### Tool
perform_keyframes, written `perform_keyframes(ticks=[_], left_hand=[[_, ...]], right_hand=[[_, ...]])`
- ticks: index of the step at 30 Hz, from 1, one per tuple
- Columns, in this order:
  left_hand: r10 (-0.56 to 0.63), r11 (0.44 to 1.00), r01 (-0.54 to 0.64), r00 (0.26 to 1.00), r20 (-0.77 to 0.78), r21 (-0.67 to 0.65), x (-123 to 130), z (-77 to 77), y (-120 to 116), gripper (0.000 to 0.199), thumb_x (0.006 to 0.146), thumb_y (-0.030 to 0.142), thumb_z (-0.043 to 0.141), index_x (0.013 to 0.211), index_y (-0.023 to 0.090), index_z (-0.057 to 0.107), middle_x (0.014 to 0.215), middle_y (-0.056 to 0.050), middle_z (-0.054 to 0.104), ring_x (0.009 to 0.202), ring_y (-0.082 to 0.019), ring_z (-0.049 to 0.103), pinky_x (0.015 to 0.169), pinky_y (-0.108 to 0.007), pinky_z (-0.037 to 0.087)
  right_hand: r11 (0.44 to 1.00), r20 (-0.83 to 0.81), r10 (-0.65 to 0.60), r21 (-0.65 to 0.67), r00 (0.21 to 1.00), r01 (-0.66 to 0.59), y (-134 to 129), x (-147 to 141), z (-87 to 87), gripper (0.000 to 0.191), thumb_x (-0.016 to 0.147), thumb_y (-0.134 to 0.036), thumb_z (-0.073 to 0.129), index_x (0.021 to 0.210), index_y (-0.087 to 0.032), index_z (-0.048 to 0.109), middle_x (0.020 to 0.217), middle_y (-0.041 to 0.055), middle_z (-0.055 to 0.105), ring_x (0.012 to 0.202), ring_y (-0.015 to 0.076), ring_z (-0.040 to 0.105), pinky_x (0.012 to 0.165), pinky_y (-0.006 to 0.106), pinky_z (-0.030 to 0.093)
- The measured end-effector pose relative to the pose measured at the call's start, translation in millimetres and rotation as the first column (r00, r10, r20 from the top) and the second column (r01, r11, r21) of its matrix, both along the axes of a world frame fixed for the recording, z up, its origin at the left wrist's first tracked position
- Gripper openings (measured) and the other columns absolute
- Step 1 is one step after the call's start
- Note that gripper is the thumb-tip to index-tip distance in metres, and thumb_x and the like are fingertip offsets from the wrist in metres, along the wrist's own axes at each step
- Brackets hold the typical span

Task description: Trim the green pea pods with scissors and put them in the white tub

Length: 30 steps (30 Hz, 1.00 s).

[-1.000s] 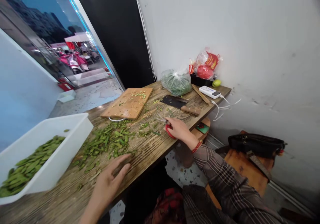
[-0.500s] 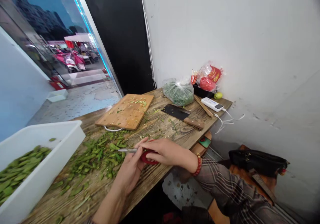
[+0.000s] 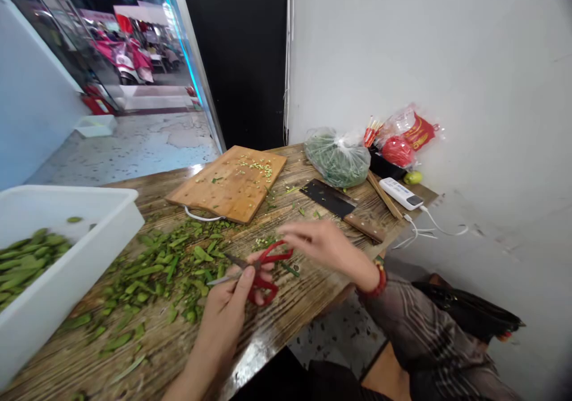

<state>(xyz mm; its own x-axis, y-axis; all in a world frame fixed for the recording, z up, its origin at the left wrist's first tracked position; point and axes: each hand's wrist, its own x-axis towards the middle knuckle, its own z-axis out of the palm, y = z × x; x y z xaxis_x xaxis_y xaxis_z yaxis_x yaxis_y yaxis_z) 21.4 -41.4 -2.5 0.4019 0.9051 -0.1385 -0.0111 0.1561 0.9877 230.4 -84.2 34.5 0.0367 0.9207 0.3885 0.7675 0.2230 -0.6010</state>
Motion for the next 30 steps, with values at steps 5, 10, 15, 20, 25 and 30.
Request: perform_keyframes(ticks=[5, 10, 15, 20, 25, 30], left_hand=[[0.154, 0.961, -0.104, 0.972, 0.181, -0.258, 2.2, 16.2, 1.3, 0.043, 0.07, 0.045, 0.072, 0.097, 0.012, 0.067, 0.078, -0.006, 0.066, 0.063, -0.013, 0.054, 0.043, -0.02, 0.036], [0.155, 0.932, -0.077, 0.968, 0.197, -0.355, 0.4, 20.2, 6.7, 0.044, 0.07, 0.045, 0.072, 0.099, 0.013, 0.066, 0.074, -0.003, 0.063, 0.061, -0.011, 0.052, 0.044, -0.019, 0.036], [0.149, 0.932, -0.063, 0.964, 0.219, -0.357, -2.4, 17.4, 8.5, 0.042, 0.07, 0.042, 0.072, 0.099, 0.012, 0.065, 0.074, -0.003, 0.062, 0.061, -0.01, 0.052, 0.044, -0.018, 0.035], [0.134, 0.942, -0.042, 0.956, 0.26, -0.332, -3.4, 14.3, 7.4, 0.039, 0.074, 0.041, 0.07, 0.098, 0.011, 0.064, 0.073, -0.003, 0.062, 0.06, -0.01, 0.053, 0.043, -0.018, 0.033], [0.128, 0.944, -0.025, 0.946, 0.297, -0.33, -3.5, 11.5, 4.9, 0.037, 0.077, 0.042, 0.067, 0.095, 0.01, 0.063, 0.071, -0.003, 0.061, 0.056, -0.008, 0.052, 0.042, -0.017, 0.029], [0.12, 0.939, 0.004, 0.934, 0.337, -0.344, -2.3, 4.4, 2.8, 0.038, 0.073, 0.043, 0.068, 0.091, 0.01, 0.063, 0.069, -0.003, 0.061, 0.052, -0.007, 0.052, 0.04, -0.017, 0.024]], right_hand=[[0.773, 0.307, -0.555, -0.153, 0.773, 0.615, 28.8, 117.8, -19.4, 0.031, 0.093, -0.037, 0.045, 0.101, -0.025, 0.072, 0.102, 0.0027, 0.073, 0.093, 0.0181, 0.066, 0.079, 0.026, 0.047], [0.577, 0.422, -0.677, -0.204, 0.603, 0.791, 44.5, 182.8, -38.8, 0.034, 0.089, -0.039, 0.049, 0.096, -0.018, 0.074, 0.098, 0.0148, 0.072, 0.098, 0.0253, 0.065, 0.078, 0.032, 0.046], [0.49, 0.482, -0.684, -0.253, 0.548, 0.834, 65.5, 190.8, -56.3, 0.034, 0.082, -0.043, 0.058, 0.092, -0.014, 0.074, 0.099, 0.0181, 0.071, 0.097, 0.0252, 0.065, 0.076, 0.031, 0.046], [0.479, 0.505, -0.673, -0.259, 0.54, 0.839, 61.4, 189.0, -53.0, 0.033, 0.085, -0.033, 0.051, 0.095, -0.01, 0.073, 0.097, 0.0233, 0.07, 0.091, 0.0266, 0.067, 0.071, 0.033, 0.046], [0.52, 0.511, -0.668, -0.2, 0.541, 0.831, 41.3, 177.6, -27.1, 0.047, 0.093, -0.032, 0.032, 0.101, -0.004, 0.068, 0.093, 0.0281, 0.068, 0.085, 0.0299, 0.067, 0.068, 0.038, 0.045], [0.86, 0.421, -0.452, -0.03, 0.786, 0.51, 52.9, 115.8, 6.5, 0.033, 0.09, -0.042, 0.045, 0.088, -0.018, 0.068, 0.081, 0.0137, 0.07, 0.071, 0.0223, 0.063, 0.064, 0.034, 0.042]])
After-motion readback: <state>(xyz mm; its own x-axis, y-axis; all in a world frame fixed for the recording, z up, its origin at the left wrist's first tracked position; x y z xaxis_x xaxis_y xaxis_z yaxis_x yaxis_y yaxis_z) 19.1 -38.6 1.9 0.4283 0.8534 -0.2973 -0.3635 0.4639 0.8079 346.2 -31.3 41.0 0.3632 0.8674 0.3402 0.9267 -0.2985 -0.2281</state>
